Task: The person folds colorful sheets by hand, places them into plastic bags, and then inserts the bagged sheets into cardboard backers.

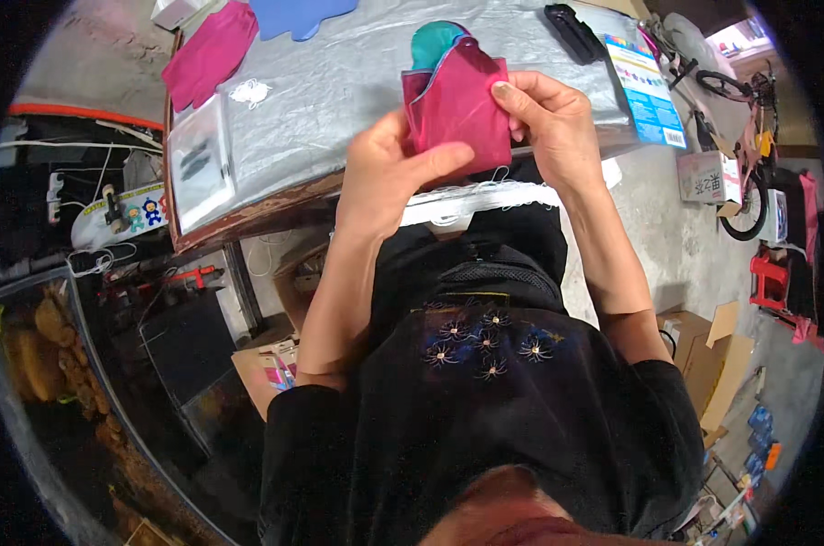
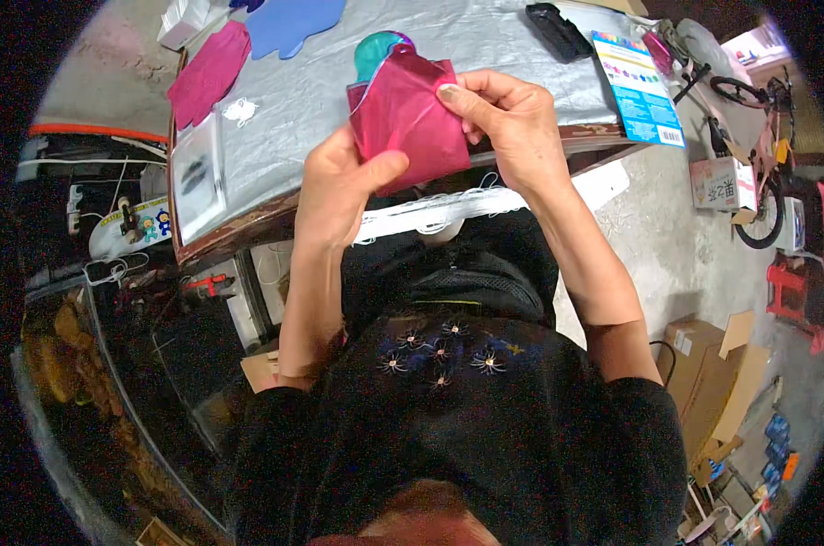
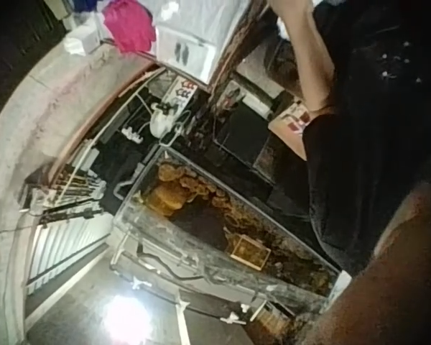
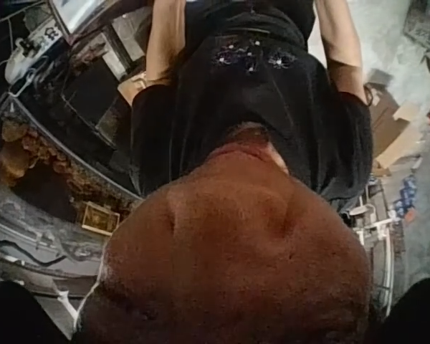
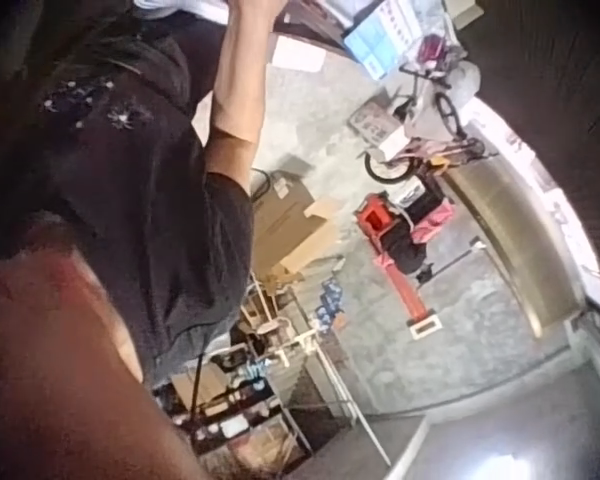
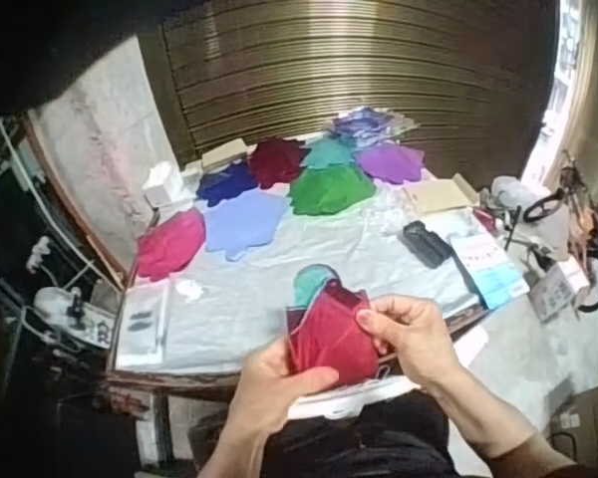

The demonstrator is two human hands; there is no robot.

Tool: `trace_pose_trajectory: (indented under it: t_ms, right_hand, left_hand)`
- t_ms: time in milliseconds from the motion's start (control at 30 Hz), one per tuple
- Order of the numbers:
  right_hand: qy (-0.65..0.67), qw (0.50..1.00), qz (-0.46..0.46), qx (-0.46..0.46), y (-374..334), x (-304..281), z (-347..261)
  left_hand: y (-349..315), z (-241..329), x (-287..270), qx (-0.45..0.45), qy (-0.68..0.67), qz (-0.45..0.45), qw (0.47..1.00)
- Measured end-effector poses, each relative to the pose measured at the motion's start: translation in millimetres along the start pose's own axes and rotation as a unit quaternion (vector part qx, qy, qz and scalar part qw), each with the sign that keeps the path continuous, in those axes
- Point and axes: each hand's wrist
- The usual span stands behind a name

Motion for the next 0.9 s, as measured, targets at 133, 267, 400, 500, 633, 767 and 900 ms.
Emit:
trace_pose_trajectory:
  t_ms: [133, 267, 400, 500, 633, 767, 900]
  right_hand:
    - [0.086, 0.996, 0.028, 0.003, 6, -4, -1]
    - [0.143, 0.989, 0.035, 0.013, 6, -5, -1]
    - [0.128, 0.991, 0.047, 0.007, 4, -6, 3]
    - [0.114, 0.992, 0.054, 0.004, 2, -3, 3]
    - [0.106, 0.993, 0.059, 0.002, -1, 0, 3]
    - [0.095, 0.993, 0.062, -0.013, -2, -1, 6]
    - [0.103, 0.993, 0.059, -0.028, -4, -1, 6]
  left_hand:
    - [-1, -10, -5, -0.024, -0.018, -0.023, 0.999]
    - [-1, -16, -4, -0.029, -0.032, -0.029, 0.999]
    - [1, -9, -2, 0.0, -0.011, -0.023, 1.0]
    - [9, -2, 5, 0.045, -0.027, 0.009, 0.999]
    - [18, -6, 10, 0.119, -0.069, 0.068, 0.988]
    - [20, -12, 10, 0.138, -0.065, 0.083, 0.985]
    - [19, -12, 13, 0.147, -0.099, 0.089, 0.98]
Point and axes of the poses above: each hand's wrist, its own y-axis towards the middle knuckle, its own x-axis out of the palm, z = x × y
